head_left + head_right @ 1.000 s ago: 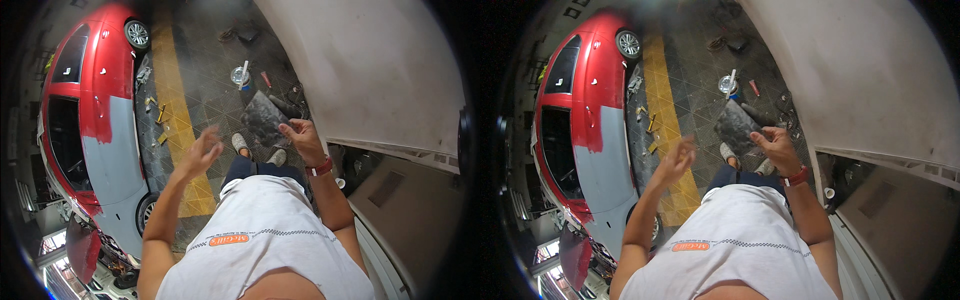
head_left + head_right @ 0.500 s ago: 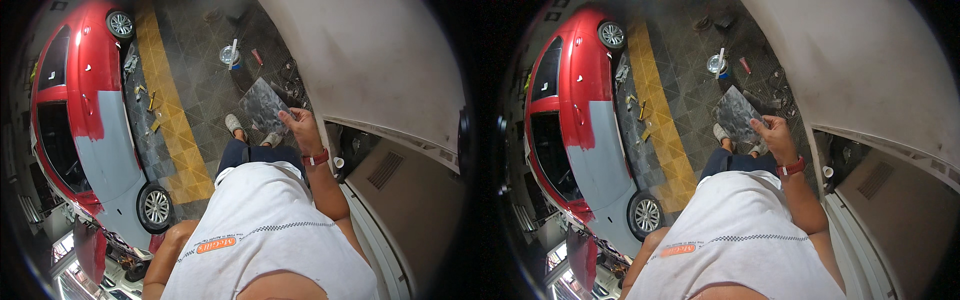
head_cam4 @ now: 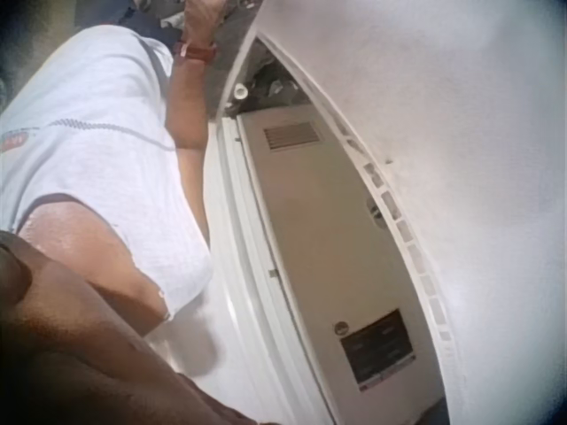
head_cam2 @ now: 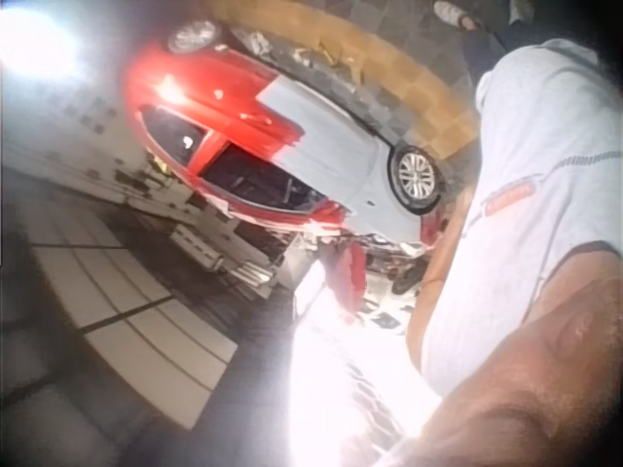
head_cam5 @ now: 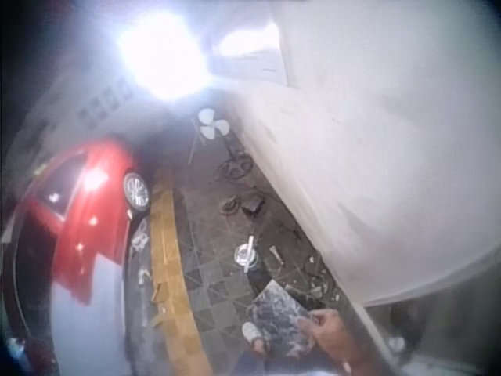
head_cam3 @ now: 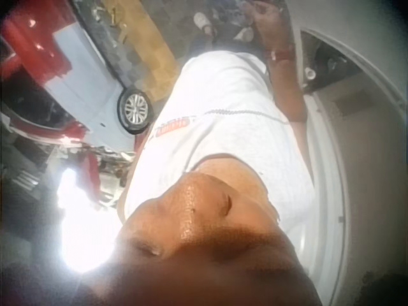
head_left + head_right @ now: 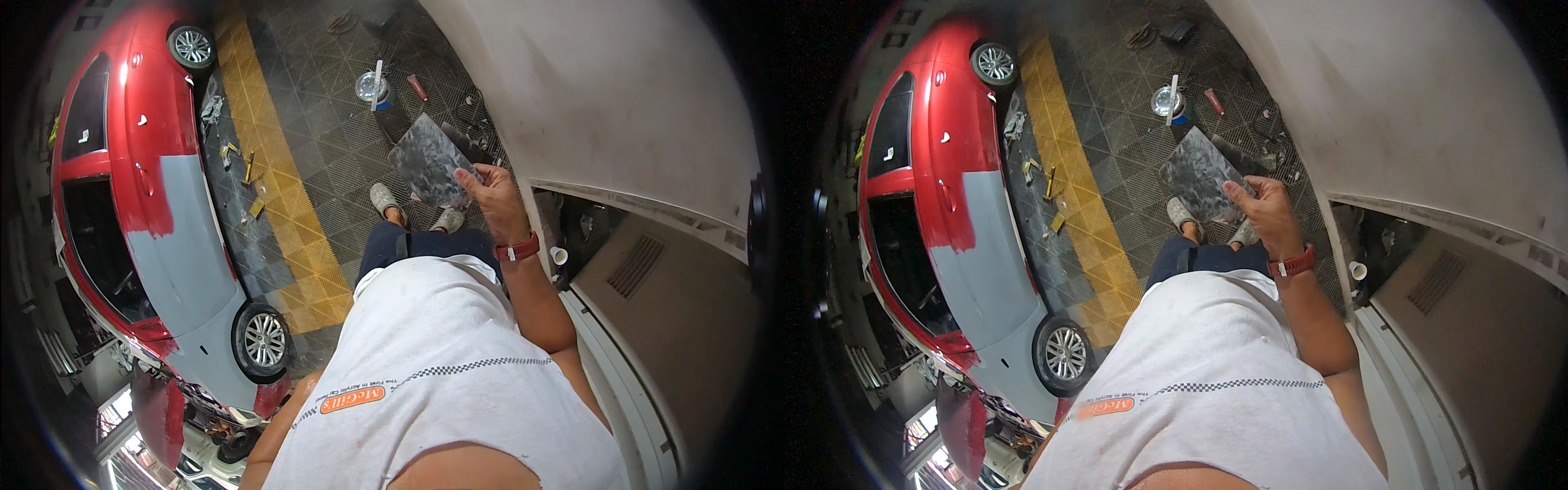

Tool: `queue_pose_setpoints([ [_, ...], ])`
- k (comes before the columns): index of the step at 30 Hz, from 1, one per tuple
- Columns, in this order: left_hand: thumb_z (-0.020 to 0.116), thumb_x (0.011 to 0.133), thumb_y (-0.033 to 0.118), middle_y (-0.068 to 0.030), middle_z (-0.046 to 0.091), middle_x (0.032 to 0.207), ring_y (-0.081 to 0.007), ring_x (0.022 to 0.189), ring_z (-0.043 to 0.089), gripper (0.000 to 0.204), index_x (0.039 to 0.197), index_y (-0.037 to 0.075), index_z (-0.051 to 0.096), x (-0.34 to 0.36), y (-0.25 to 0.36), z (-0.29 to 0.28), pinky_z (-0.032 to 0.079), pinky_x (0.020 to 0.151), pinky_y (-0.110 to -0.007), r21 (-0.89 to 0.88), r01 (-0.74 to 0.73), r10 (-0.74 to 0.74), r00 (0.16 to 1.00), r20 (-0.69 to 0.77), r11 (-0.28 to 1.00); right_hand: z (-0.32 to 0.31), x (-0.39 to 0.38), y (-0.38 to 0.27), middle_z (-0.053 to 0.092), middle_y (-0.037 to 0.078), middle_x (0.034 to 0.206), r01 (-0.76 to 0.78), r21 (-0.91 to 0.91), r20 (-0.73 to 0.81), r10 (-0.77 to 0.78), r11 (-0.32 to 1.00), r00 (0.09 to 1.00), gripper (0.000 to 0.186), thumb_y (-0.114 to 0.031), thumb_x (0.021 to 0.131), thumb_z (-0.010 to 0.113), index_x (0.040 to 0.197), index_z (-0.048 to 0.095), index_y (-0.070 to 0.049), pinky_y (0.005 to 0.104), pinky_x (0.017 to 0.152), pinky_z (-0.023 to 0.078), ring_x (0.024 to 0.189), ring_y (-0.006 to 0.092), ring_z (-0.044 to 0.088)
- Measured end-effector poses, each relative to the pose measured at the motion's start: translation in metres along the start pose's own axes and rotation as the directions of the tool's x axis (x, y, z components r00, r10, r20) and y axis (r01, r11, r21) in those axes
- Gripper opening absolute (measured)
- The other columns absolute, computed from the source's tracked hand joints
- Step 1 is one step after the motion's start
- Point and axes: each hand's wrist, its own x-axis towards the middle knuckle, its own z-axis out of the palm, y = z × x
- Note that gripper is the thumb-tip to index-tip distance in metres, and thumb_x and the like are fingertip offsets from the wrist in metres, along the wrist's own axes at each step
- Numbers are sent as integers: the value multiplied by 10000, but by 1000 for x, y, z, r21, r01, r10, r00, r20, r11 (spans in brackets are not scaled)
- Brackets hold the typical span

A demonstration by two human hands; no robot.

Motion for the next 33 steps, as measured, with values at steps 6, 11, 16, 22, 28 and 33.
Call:
queue_pose_setpoints([
  [6, 813, 812, 689, -281, 728, 1324, -428, 1213, 721, 996, 1496, -2, 595, -15, -3, -31, 563, 1037, -525, 34, 20, -20, 1000, 2, 999, -1, 0, 4, 800, -2, 963, 34, -8, 17, -34, 999, 999, 237, -228, 1053, 781, 1072, 807, 7, 230, 776, 552, 818, 37, 673],
  [11, 811, 817, 689, -281, 728, 1325, -428, 1213, 722, 1000, 1506, 0, 587, -15, -4, -27, 563, 1039, -526, 26, 10, -11, 1000, 3, 1000, 4, -2, -1, 811, 37, 978, 26, 42, -14, -25, 999, 1000, 275, -247, 1065, 764, 1067, 796, 26, 236, 758, 563, 829, 52, 696],
  [16, 809, 823, 690, -282, 728, 1325, -428, 1212, 723, 1004, 1516, 1, 578, -10, -6, -13, 563, 1041, -526, 20, 0, 0, 1000, 5, 1000, 4, -5, 2, 814, 43, 989, 7, 47, -37, -5, 999, 999, 277, -249, 1060, 770, 1094, 798, 24, 242, 781, 573, 836, 58, 705],
  [22, 807, 829, 690, -283, 728, 1325, -429, 1212, 723, 1008, 1528, 3, 568, -22, 7, -52, 563, 1043, -526, 135, 29, -31, 999, 14, 990, 5, -7, 0, 816, 38, 996, -20, 45, -5, 20, 999, 1000, 281, -251, 1058, 773, 1111, 798, 23, 245, 801, 574, 844, 57, 706],
  [28, 742, 1007, 441, -262, 718, 1361, -421, 1265, 698, 724, 1565, 24, 544, -7, 38, -140, 560, 1074, -492, 420, -6, 390, 382, -838, 907, 10, -3, 9, 801, 16, 930, 40, 57, 83, -44, 998, 996, 320, -311, 1063, 767, 1055, 800, 7, 243, 711, 550, 770, 49, 670],
  [33, 658, 1123, 345, -114, 700, 1413, -210, 1361, 628, 465, 1488, 60, 619, 43, 171, -183, 520, 1113, -369, 75, -859, 361, 132, -923, 507, 16, 4, 25, 790, -14, 919, 4, -55, 176, 6, 998, 984, 291, -311, 1058, 776, 1058, 817, -23, 223, 694, 510, 762, 27, 636],
])
